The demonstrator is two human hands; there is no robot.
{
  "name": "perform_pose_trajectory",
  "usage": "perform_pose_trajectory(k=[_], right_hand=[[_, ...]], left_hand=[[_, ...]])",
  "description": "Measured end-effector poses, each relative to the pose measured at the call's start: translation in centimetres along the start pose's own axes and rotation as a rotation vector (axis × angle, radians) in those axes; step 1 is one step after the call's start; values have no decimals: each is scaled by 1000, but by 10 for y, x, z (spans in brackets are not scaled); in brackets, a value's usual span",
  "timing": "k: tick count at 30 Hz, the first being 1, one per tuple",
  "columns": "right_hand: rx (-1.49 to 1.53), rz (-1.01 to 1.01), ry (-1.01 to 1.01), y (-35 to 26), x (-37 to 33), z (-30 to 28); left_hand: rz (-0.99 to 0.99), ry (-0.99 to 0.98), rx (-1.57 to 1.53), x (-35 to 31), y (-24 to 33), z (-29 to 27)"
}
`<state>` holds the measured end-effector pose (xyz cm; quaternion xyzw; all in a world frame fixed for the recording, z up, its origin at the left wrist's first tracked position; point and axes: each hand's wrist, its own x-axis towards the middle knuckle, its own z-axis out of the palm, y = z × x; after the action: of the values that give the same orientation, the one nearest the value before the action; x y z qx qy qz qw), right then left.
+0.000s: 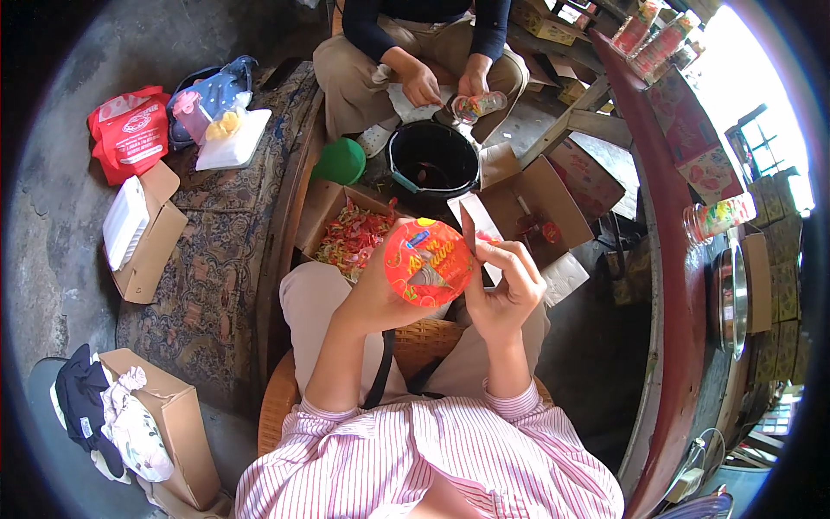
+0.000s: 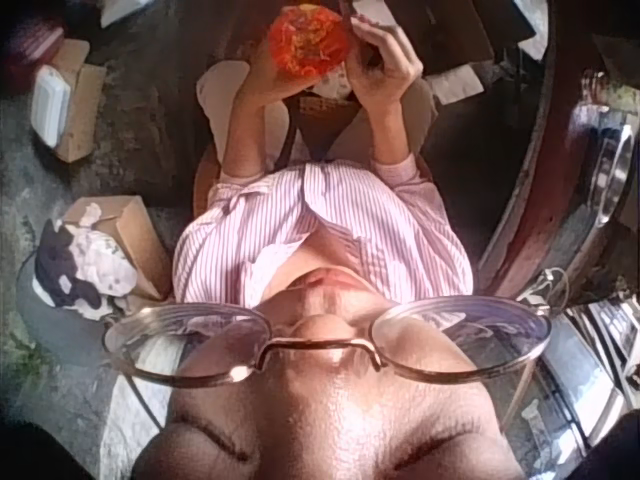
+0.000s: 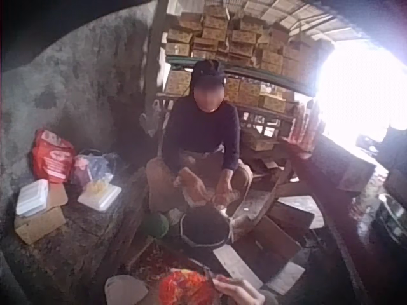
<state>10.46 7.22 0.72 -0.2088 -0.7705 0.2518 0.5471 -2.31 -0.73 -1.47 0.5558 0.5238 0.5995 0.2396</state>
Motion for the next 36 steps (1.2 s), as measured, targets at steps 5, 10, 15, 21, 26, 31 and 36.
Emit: perform_pose_trajectory(k=[5, 10, 15, 21, 26, 31, 36], right_hand=[[22, 12, -8, 2, 1, 1], [-4, 8, 42, 0, 2, 5], [30, 11, 95, 3, -2, 6], [-61, -32, 112, -5, -8, 8], [-84, -77, 121, -4, -10, 11], [-101, -65, 145, -7, -10, 12], [-76, -87, 143, -8, -11, 14]], left_hand=[[24, 16, -15, -1, -2, 1], [128, 147, 148, 3, -8, 7], [-19, 161, -242, -1, -12, 8], [-91, 100, -134, -7, -22, 7], [-105, 127, -177, -6, -18, 12], [-52, 146, 0, -3, -12, 11], [-67, 162, 12, -3, -7, 11]])
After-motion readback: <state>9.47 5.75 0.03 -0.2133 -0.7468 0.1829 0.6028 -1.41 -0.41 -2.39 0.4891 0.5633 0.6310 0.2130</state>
